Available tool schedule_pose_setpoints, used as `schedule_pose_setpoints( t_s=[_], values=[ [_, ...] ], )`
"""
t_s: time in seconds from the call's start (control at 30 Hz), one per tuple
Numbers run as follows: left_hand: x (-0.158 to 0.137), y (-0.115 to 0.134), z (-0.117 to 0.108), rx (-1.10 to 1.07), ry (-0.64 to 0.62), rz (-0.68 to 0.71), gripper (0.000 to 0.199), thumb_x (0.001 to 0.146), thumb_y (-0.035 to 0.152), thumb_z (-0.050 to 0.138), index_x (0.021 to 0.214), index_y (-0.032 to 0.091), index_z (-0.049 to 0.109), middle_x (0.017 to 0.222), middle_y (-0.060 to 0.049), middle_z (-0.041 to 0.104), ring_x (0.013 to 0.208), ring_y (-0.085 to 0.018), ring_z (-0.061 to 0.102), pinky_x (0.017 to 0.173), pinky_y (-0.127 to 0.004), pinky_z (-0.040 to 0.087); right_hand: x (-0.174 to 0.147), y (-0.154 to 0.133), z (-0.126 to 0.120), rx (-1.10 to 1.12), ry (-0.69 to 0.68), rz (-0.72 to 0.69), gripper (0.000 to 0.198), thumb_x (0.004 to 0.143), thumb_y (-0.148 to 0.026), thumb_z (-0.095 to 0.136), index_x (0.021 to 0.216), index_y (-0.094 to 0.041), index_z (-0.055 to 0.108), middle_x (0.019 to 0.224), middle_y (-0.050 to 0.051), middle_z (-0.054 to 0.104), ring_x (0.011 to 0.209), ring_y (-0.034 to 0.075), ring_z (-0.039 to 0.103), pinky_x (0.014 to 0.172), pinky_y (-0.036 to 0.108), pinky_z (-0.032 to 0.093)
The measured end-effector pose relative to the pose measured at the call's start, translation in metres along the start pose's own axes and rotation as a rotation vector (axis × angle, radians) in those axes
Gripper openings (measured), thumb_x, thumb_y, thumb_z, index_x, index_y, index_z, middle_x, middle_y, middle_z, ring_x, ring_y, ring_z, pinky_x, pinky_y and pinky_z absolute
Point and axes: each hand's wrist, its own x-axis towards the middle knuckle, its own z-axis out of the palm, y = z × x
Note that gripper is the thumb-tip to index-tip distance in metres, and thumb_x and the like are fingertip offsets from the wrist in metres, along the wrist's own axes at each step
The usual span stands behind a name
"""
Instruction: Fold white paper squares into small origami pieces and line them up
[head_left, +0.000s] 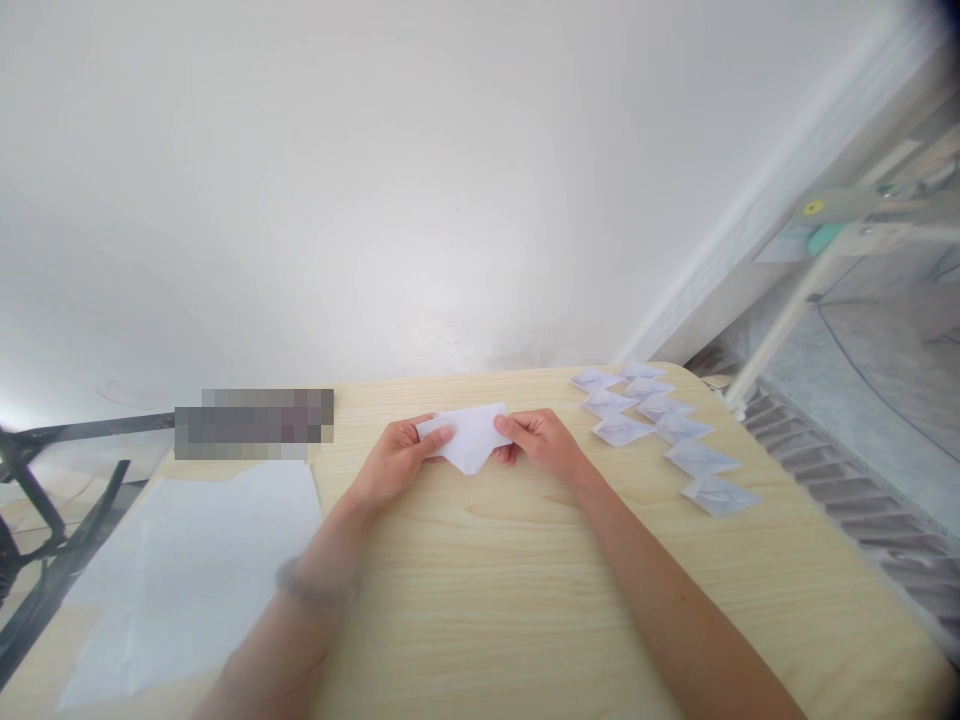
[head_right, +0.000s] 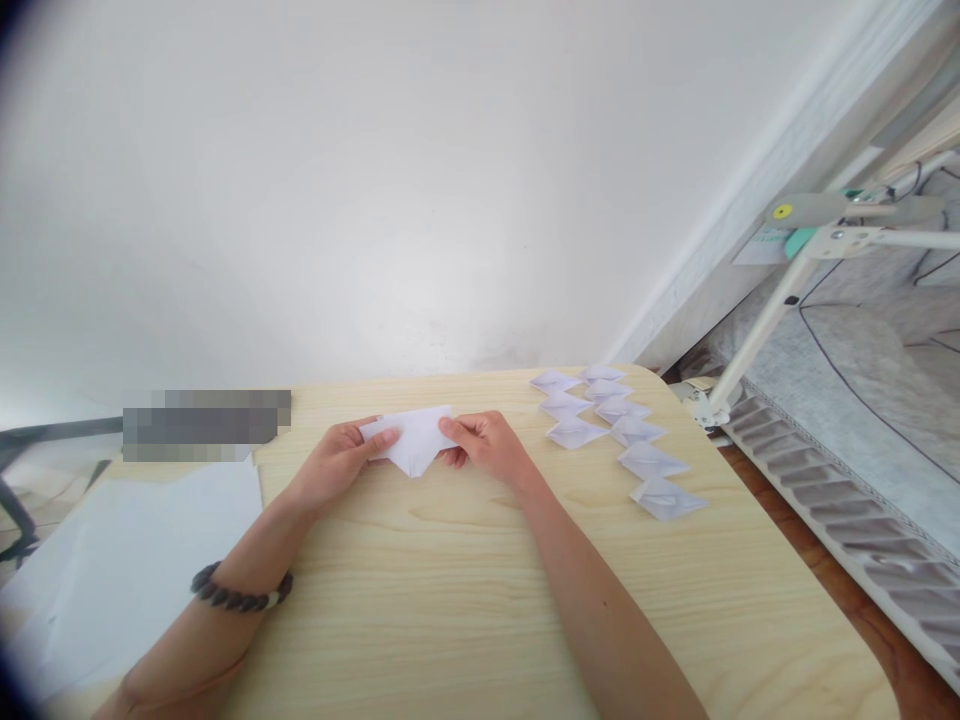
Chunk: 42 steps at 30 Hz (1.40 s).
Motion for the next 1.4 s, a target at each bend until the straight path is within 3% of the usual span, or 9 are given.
schedule_pose_setpoints(
  t_s=[0.1, 0.43, 0.7, 0.8, 0.9, 1.1, 1.27, 1.4],
  values=[
    [0.000, 0.000, 0.000, 0.007, 0.009, -0.010, 0.043, 0.074, 0.036, 0.056, 0.110, 0.013, 0.056, 0.098, -0.010, 0.064, 0.089, -0.022, 0.058, 0.082, -0.035, 0.044, 0.000, 0.000, -0.001, 0.037, 0.026, -0.003, 0.045, 0.078, -0.052, 0.042, 0.060, -0.014, 0.059, 0.056, 0.003, 0.060, 0.050, 0.012, 0.055, 0.051, 0.022, 0.044],
    [0.002, -0.004, 0.000, 0.021, 0.125, -0.033, 0.036, 0.072, 0.041, 0.059, 0.093, 0.011, 0.064, 0.089, -0.006, 0.066, 0.085, -0.021, 0.059, 0.077, -0.034, 0.048, 0.001, 0.000, 0.000, 0.078, 0.062, 0.030, 0.043, 0.077, -0.051, 0.045, 0.060, -0.014, 0.057, 0.057, 0.003, 0.058, 0.049, 0.011, 0.055, 0.050, 0.021, 0.044],
    [0.000, -0.008, -0.002, 0.176, 0.291, 0.050, 0.041, 0.063, 0.039, 0.067, 0.095, 0.013, 0.059, 0.090, -0.008, 0.066, 0.083, -0.021, 0.060, 0.077, -0.034, 0.046, 0.002, 0.004, 0.002, 0.089, 0.101, -0.027, 0.030, 0.073, -0.043, 0.054, 0.086, -0.016, 0.059, 0.066, 0.001, 0.059, 0.050, 0.009, 0.053, 0.050, 0.023, 0.045],
    [-0.001, -0.008, -0.003, 0.260, 0.342, 0.154, 0.036, 0.066, 0.038, 0.065, 0.093, 0.015, 0.060, 0.091, -0.007, 0.066, 0.085, -0.020, 0.059, 0.079, -0.033, 0.045, 0.001, 0.002, 0.007, 0.008, 0.168, -0.135, 0.021, 0.074, -0.035, 0.053, 0.085, -0.019, 0.059, 0.087, 0.004, 0.061, 0.069, 0.012, 0.058, 0.060, 0.025, 0.049],
    [-0.002, -0.008, -0.005, 0.372, 0.324, 0.297, 0.026, 0.070, 0.034, 0.061, 0.090, 0.016, 0.062, 0.100, -0.008, 0.062, 0.095, -0.020, 0.056, 0.088, -0.032, 0.040, 0.000, 0.002, 0.009, -0.103, 0.209, -0.269, 0.014, 0.075, -0.022, 0.050, 0.085, -0.021, 0.059, 0.101, 0.005, 0.059, 0.094, 0.015, 0.054, 0.074, 0.027, 0.047],
    [0.000, -0.014, -0.011, 0.762, 0.207, 0.380, 0.020, 0.077, 0.027, 0.052, 0.091, 0.023, 0.065, 0.107, -0.006, 0.058, 0.100, -0.020, 0.051, 0.089, -0.034, 0.040, 0.004, 0.011, 0.010, -0.297, 0.272, -0.356, 0.027, 0.069, -0.003, 0.044, 0.082, -0.020, 0.060, 0.095, 0.003, 0.061, 0.094, 0.015, 0.054, 0.085, 0.032, 0.041],
    [0.002, -0.020, -0.011, 1.015, 0.178, 0.443, 0.023, 0.080, 0.027, 0.047, 0.096, 0.022, 0.064, 0.103, -0.007, 0.058, 0.100, -0.022, 0.047, 0.089, -0.039, 0.038, 0.006, 0.014, 0.014, -0.535, 0.289, -0.333, 0.024, 0.066, -0.013, 0.058, 0.088, -0.021, 0.063, 0.104, 0.006, 0.059, 0.099, 0.020, 0.049, 0.089, 0.037, 0.038],
    [0.001, -0.020, -0.010, 1.128, 0.213, 0.448, 0.025, 0.082, 0.027, 0.045, 0.099, 0.021, 0.062, 0.099, -0.008, 0.057, 0.099, -0.022, 0.045, 0.088, -0.039, 0.037, 0.006, 0.015, 0.015, -0.623, 0.269, -0.321, 0.022, 0.073, -0.024, 0.057, 0.094, -0.024, 0.065, 0.113, 0.006, 0.054, 0.104, 0.020, 0.045, 0.091, 0.037, 0.037]
  ],
)
